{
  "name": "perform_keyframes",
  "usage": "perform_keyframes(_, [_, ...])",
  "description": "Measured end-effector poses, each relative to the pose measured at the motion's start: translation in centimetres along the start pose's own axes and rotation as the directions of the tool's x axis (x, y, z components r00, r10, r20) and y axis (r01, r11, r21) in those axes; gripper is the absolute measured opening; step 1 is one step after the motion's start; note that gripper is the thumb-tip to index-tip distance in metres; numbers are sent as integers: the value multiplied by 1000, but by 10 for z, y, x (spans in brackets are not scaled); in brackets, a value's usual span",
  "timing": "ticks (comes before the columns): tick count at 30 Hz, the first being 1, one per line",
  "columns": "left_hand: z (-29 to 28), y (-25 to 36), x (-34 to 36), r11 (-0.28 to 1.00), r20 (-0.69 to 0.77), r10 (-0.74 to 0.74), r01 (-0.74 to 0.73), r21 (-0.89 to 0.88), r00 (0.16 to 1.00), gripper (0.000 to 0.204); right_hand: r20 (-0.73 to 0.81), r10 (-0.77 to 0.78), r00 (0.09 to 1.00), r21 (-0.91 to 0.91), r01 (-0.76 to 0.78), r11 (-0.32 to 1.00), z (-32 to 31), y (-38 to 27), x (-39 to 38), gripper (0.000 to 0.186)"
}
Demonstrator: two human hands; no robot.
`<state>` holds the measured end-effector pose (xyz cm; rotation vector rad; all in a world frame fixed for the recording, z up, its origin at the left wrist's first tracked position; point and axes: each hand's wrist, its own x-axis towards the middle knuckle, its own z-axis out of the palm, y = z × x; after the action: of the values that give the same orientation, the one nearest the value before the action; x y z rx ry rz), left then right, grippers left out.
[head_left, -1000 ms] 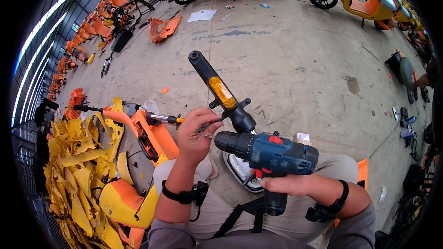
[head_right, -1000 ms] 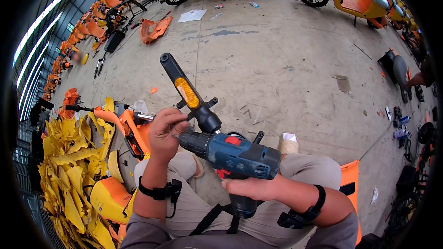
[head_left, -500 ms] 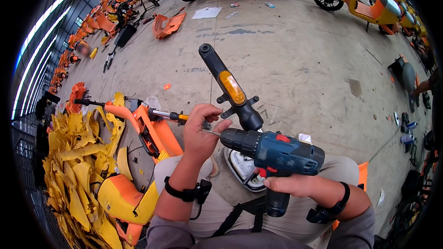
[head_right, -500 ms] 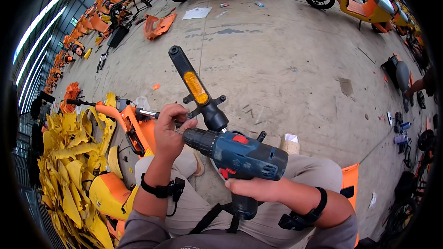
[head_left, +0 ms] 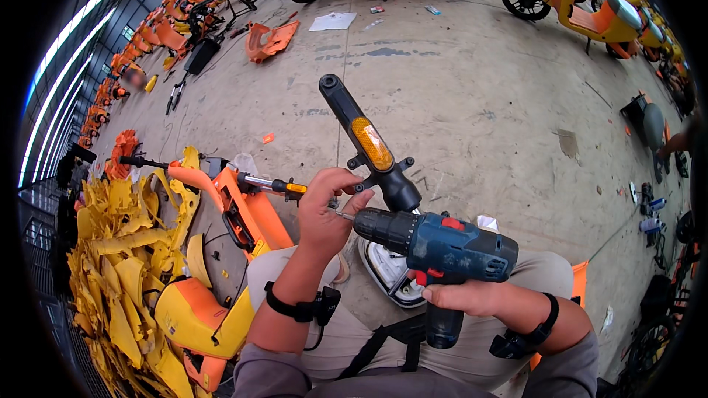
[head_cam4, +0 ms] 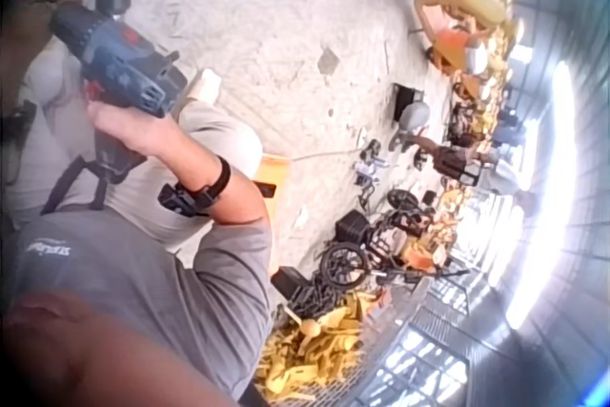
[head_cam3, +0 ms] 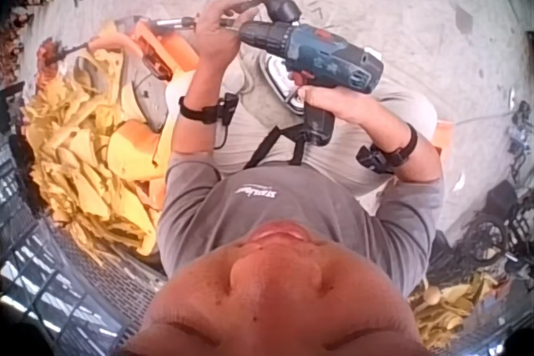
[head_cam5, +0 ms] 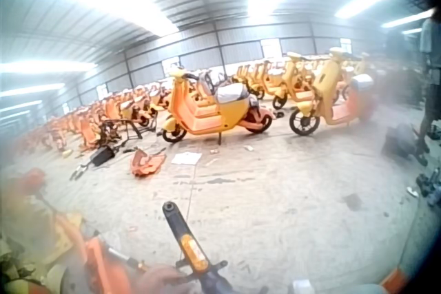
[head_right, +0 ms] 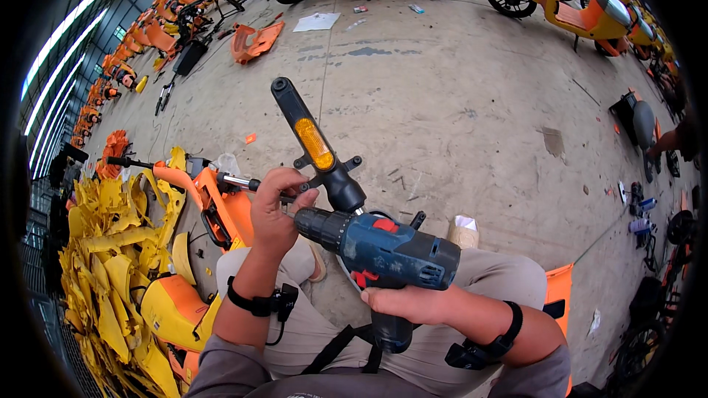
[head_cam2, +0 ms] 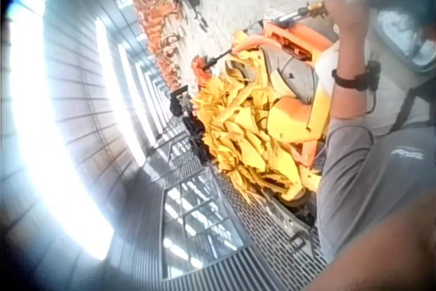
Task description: The person uses a power drill to tighten a screw on a motorcycle fork and then manually adjusts a small component on the same assembly.
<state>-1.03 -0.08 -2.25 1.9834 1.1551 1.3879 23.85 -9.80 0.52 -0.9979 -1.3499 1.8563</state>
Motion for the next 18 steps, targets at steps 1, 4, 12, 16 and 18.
perform_keyframes(1, [-2,-1,1,1000,-1,1,-1,0,1000,34,2,-6,1000,-8,6,1000,0,-1,0,31])
perform_keyframes(4, [-6,3,4,1000,94,20,-22,21,995,34,0,-3,1000,-6,3,1000,0,-1,0,31])
perform_keyframes(12, [-6,3,-1,997,26,-54,55,-48,998,22,37,30,999,41,-31,999,2,-3,0,32])
perform_keyframes(16, [-11,0,4,991,122,120,-126,46,985,21,31,13,999,65,-15,998,1,-10,1,35])
perform_keyframes(18, [-2,-9,-8,953,-38,-103,88,-291,994,34,29,10,1000,85,-12,996,0,-12,1,36])
